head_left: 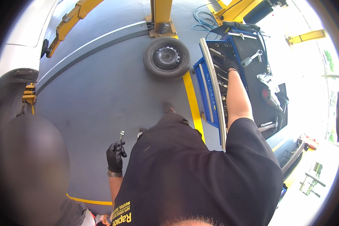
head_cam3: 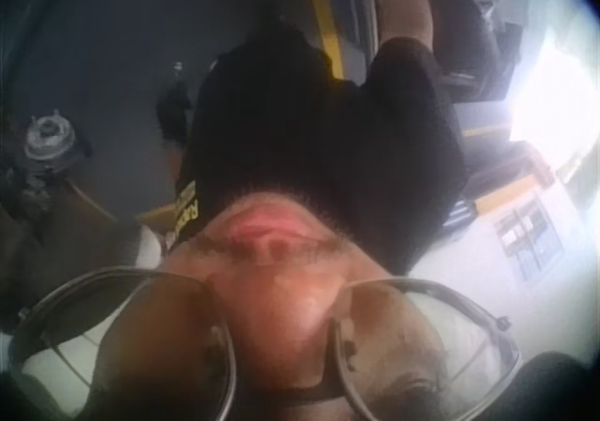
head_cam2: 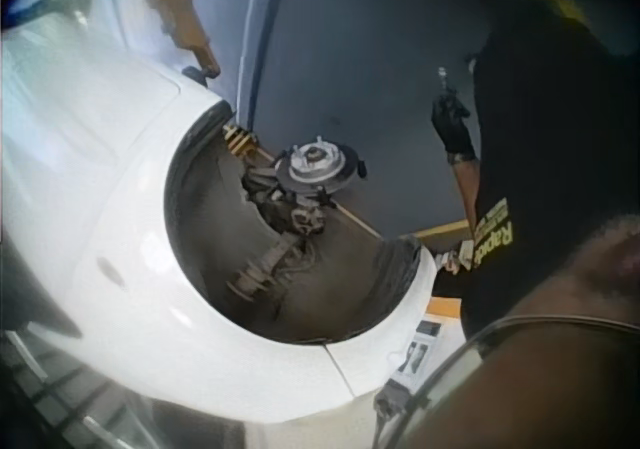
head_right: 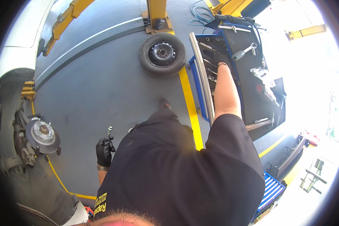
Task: The person removes a brake caliper from a vehicle's wheel hub, retrieves a new brake pad from a box, and installs it into the caliper. The person then reattaches the caliper to the hub and tightens the bolts.
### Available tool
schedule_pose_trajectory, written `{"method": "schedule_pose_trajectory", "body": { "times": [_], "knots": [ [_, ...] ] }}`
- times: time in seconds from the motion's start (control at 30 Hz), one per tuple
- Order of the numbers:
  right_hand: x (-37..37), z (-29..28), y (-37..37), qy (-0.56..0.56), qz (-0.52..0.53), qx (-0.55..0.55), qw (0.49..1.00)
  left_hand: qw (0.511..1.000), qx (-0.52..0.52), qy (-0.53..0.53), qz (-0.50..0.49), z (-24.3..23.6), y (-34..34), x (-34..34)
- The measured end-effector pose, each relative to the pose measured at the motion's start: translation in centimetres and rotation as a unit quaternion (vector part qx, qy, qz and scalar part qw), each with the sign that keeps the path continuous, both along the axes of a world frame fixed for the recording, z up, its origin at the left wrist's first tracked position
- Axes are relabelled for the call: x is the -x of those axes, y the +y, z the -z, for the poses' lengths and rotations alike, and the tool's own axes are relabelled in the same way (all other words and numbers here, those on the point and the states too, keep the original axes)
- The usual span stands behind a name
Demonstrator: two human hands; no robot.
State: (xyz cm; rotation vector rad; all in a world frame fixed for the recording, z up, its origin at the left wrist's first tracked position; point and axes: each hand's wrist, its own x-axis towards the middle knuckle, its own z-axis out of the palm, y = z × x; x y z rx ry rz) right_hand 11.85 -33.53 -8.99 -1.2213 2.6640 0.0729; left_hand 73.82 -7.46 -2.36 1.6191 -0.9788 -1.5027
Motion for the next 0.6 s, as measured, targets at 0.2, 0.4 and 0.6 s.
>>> {"method": "schedule_pose_trajectory", "body": {
  "times": [0.2,0.4,0.6],
  "knots": [
    [-0.6,0.8,0.4,-0.01,-0.088,-0.044,0.995,0.983,0.09,-0.019,-0.161,-2.2,-0.4,0.0],
    [-3.3,-3.3,2.2,0.005,-0.069,-0.045,0.997,0.925,0.231,0.119,-0.278,-5.0,-0.4,0.6],
    [-10.1,-4.3,4.1,0.156,-0.442,0.27,0.841,0.75,0.303,0.439,-0.39,-6.2,-3.1,2.2]
  ]
}}
